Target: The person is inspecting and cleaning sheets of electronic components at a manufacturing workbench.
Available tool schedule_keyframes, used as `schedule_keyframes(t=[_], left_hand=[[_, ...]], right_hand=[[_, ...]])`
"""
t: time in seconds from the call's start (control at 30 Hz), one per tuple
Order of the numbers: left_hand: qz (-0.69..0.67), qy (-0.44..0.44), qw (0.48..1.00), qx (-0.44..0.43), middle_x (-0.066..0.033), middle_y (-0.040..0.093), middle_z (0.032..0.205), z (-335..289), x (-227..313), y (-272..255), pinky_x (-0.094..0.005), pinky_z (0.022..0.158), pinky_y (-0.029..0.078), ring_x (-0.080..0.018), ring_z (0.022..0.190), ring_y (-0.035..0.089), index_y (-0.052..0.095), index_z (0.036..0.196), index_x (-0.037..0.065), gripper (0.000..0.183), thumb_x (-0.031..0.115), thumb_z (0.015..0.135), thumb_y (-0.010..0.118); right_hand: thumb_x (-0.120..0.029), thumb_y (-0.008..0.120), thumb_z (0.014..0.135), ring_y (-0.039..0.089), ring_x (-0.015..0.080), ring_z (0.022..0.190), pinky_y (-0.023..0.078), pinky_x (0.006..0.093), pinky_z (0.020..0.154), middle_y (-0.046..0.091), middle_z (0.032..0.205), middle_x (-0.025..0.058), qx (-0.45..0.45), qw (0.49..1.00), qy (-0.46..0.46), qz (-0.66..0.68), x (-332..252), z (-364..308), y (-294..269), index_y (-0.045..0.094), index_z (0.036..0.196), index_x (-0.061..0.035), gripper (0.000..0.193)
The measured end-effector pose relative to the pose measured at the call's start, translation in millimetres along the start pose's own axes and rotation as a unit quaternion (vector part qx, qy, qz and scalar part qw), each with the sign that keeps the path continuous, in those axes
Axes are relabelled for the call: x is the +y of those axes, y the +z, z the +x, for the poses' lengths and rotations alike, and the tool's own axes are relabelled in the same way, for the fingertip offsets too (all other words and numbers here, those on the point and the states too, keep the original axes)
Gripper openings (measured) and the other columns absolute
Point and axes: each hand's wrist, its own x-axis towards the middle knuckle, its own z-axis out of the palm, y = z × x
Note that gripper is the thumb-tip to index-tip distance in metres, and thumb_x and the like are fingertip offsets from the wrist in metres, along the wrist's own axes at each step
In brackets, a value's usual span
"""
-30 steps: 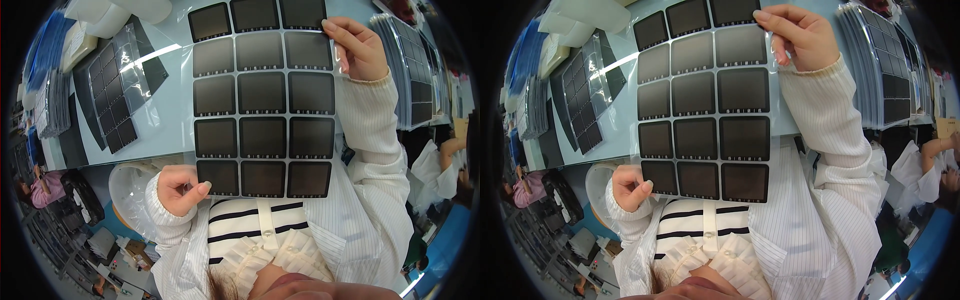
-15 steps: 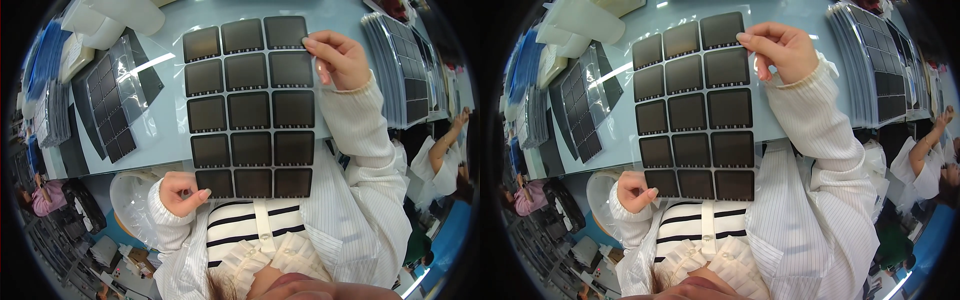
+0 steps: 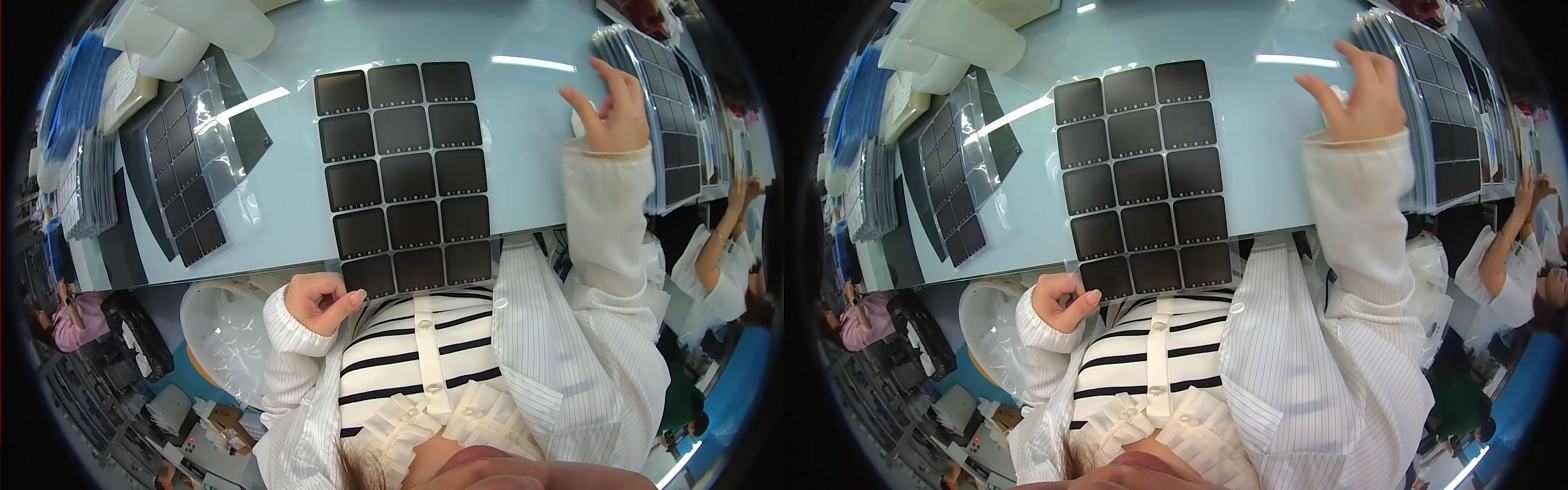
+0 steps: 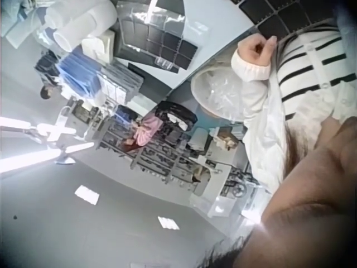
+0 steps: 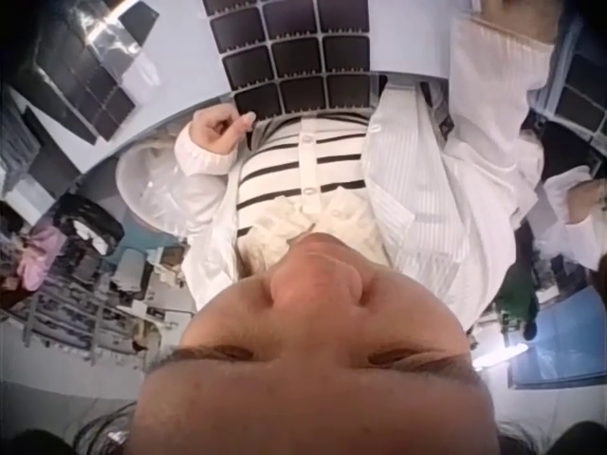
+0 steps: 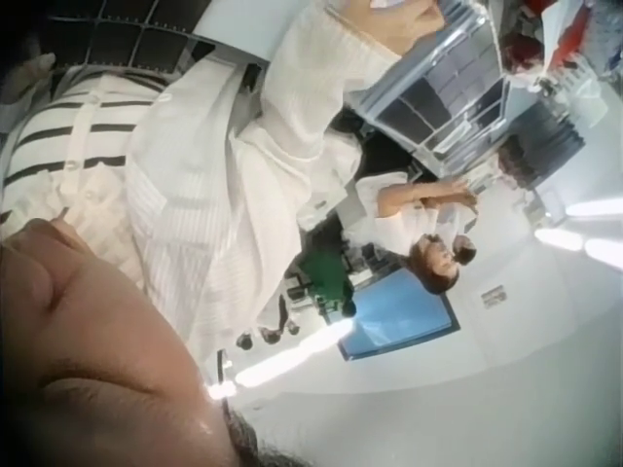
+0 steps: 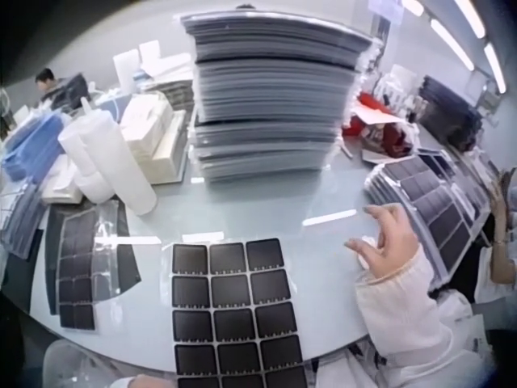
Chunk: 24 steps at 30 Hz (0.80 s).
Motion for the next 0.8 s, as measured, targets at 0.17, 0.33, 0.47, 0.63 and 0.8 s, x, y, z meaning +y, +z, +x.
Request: schedule_keyframes(t=[0.17, 0.33, 0.47, 0.63, 0.8], left_hand=[[-0.152, -0.028, 0.988, 0.029, -0.0038, 0.048, 0.044, 0.3, -3.4, 6.8, -0.0235, 0.042, 0.040, -0.0107, 0.041, 0.046, 0.053, 0.053, 0.000, 0.043, 0.026, 0.086, 0.058], [-0.043, -0.154, 0.987, 0.026, -0.0052, 0.047, 0.041, 9.8, 9.2, 7.5, -0.0257, 0.044, 0.044, -0.0127, 0.040, 0.049, 0.052, 0.047, 0.000, 0.057, 0.036, 0.091, 0.048], [-0.017, -0.165, 0.985, 0.037, -0.0048, 0.048, 0.041, 10.0, 5.2, 7.2, -0.0246, 0.042, 0.042, -0.0127, 0.040, 0.050, 0.054, 0.048, 0.000, 0.057, 0.037, 0.091, 0.048], [-0.012, -0.155, 0.987, 0.037, -0.0053, 0.050, 0.043, 9.3, 3.6, 7.3, -0.0248, 0.042, 0.042, -0.0121, 0.040, 0.050, 0.054, 0.049, 0.000, 0.055, 0.036, 0.090, 0.049], [-0.034, -0.157, 0.986, 0.041, -0.0060, 0.051, 0.044, 8.8, 0.2, 8.4, -0.0249, 0.043, 0.043, -0.0122, 0.042, 0.052, 0.055, 0.050, -0.001, 0.054, 0.036, 0.089, 0.050]], right_hand=[[-0.026, 0.070, 0.076, 0.051, 0.0134, 0.068, 0.044, 0.0251, 0.064, 0.058, 0.094, 0.0061, -0.127, 0.974, 0.074, -0.174, 68.6, -26.7, -12.7, 0.062, 0.108, -0.0070, 0.038], [-0.017, 0.070, 0.075, 0.054, 0.0104, 0.065, 0.045, 0.0231, 0.058, 0.059, 0.089, 0.0057, -0.101, 0.991, 0.091, 0.015, 49.5, -31.8, -5.2, 0.066, 0.102, -0.0067, 0.029], [-0.008, 0.071, 0.070, 0.056, 0.0090, 0.060, 0.045, 0.0219, 0.052, 0.059, 0.085, 0.0047, -0.125, 0.970, -0.069, 0.196, -23.5, -35.0, 22.0, 0.067, 0.096, -0.0065, 0.026], [-0.014, 0.070, 0.071, 0.059, 0.0218, 0.069, 0.048, 0.0293, 0.060, 0.055, 0.083, 0.0073, -0.151, 0.946, -0.185, 0.220, -40.5, -20.8, 66.3, 0.065, 0.090, -0.0066, 0.021], [-0.020, 0.068, 0.075, 0.058, 0.0245, 0.067, 0.047, 0.0311, 0.059, 0.055, 0.082, 0.0064, -0.128, 0.961, -0.162, 0.186, -37.8, -17.2, 74.5, 0.062, 0.090, -0.0059, 0.021]])
